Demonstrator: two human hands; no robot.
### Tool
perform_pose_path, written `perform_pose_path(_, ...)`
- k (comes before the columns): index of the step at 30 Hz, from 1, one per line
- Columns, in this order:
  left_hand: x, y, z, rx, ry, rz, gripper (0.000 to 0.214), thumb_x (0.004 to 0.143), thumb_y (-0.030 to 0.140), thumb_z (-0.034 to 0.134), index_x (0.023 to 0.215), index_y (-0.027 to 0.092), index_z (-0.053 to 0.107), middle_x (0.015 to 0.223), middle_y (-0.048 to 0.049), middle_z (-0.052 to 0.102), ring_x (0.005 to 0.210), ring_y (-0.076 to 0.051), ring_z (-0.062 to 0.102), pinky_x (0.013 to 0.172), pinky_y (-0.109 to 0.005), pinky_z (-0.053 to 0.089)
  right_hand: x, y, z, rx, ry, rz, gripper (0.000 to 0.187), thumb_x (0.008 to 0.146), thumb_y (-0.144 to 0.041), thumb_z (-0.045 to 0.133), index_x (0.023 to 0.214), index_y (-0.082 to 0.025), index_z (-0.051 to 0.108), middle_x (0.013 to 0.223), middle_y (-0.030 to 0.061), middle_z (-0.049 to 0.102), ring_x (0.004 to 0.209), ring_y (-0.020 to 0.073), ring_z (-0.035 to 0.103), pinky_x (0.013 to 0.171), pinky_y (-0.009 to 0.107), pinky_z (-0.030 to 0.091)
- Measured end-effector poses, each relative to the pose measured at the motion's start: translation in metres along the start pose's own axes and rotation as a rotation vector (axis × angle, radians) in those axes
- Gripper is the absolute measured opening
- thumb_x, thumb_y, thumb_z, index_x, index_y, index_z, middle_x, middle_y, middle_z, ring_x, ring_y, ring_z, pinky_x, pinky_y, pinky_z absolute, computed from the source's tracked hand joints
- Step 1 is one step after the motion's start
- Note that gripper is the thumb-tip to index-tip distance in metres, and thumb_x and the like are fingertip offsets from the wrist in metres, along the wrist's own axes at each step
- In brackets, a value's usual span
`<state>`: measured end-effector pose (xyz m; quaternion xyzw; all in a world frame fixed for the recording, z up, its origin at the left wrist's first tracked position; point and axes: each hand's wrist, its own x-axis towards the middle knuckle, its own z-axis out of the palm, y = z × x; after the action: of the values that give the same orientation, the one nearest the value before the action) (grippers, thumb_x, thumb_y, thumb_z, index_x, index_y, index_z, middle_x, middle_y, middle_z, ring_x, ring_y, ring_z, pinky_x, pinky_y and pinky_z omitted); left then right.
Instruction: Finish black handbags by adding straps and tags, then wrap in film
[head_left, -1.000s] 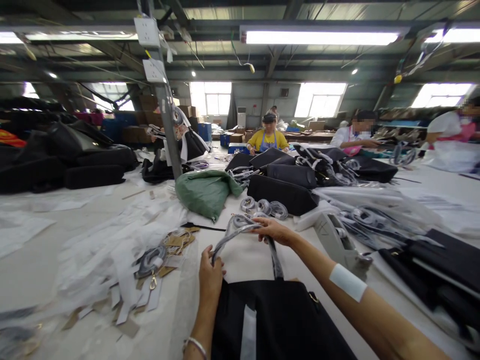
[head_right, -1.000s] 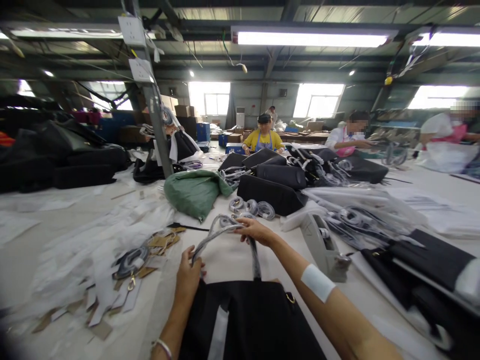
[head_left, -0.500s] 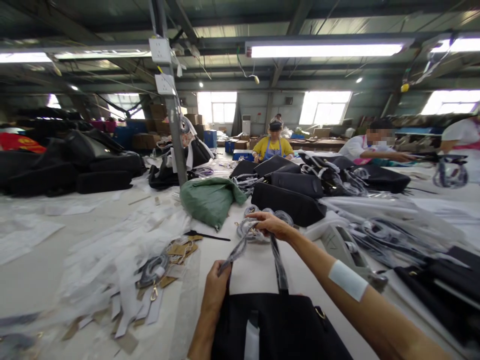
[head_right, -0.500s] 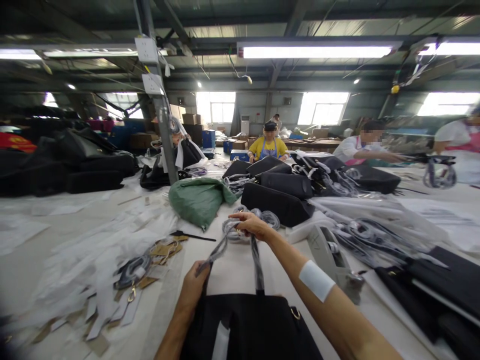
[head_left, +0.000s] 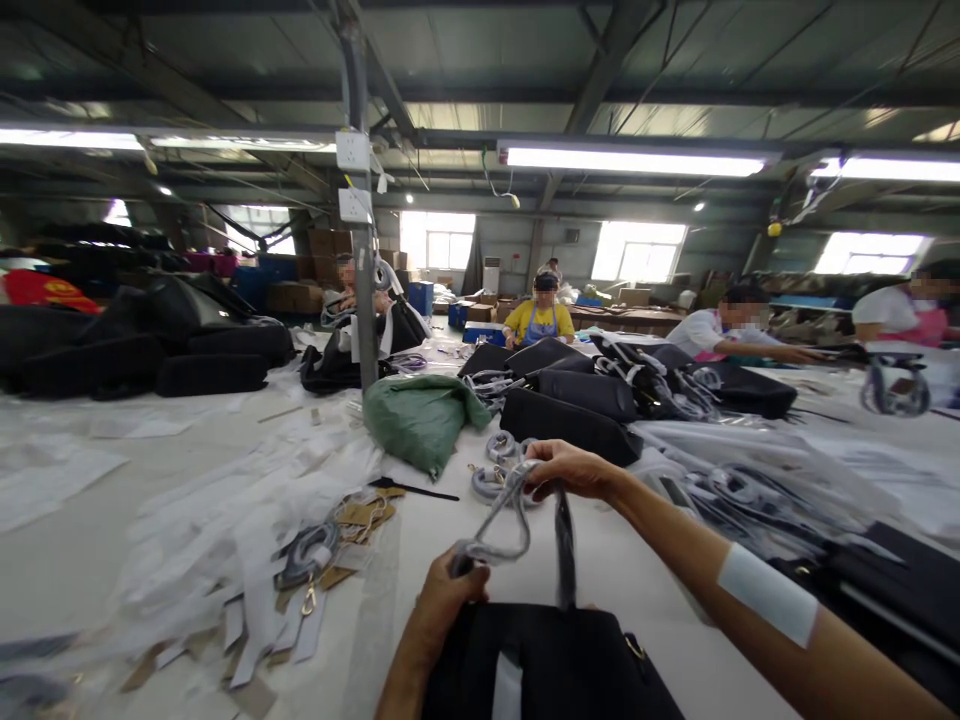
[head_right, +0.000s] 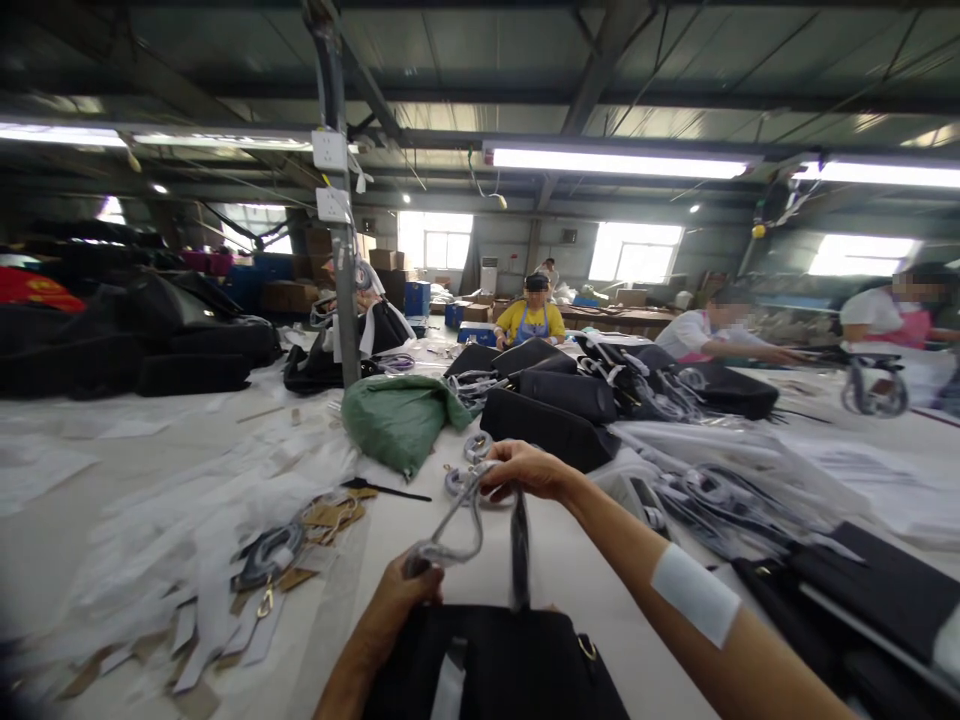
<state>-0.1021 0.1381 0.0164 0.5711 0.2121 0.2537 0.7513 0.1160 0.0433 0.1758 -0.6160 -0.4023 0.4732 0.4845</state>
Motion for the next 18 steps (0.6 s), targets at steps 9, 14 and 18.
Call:
perform_pose_path(9, 0.016, -0.014, -0.013, 0.029, 0.346, 0.014, 0.034, 0.063, 0.053, 0.061, 0.072, 0.023, 0.048, 0.044, 0.0112, 0.033, 0.037, -0.01, 0.033, 0.042, -0.024, 0.032, -0.042, 0.015, 0.022, -0.727, 0.046, 0.057, 0.037, 0.054, -0.022, 0.08, 0.085, -0.02, 0.06, 0.072, -0.0034, 0.062, 0.068, 0.0144, 0.06, 0.059, 0.023, 0.044)
perform_pose_path(14, 0.014, -0.012, -0.009, 0.37, 0.387, 0.009, 0.004, 0.073, 0.024, 0.06, 0.073, 0.022, 0.056, 0.062, 0.0018, 0.059, 0.064, -0.017, 0.058, 0.064, -0.026, 0.041, -0.029, 0.022, 0.029, -0.873, 0.419, -0.008, 0.011, 0.076, -0.017, 0.059, 0.084, -0.021, 0.065, 0.072, 0.0016, 0.062, 0.072, 0.0164, 0.061, 0.063, 0.024, 0.042)
perform_pose_path(18, 0.0, -0.008, -0.006, 0.646, 0.346, -0.058, 0.008, 0.078, 0.016, 0.056, 0.074, 0.023, 0.059, 0.075, -0.0033, 0.067, 0.081, -0.022, 0.064, 0.074, -0.03, 0.041, -0.015, 0.013, 0.025, -0.592, 0.356, 0.128, 0.009, 0.076, -0.023, 0.06, 0.078, -0.017, 0.065, 0.065, 0.0016, 0.062, 0.052, 0.0119, 0.057, 0.052, 0.023, 0.047)
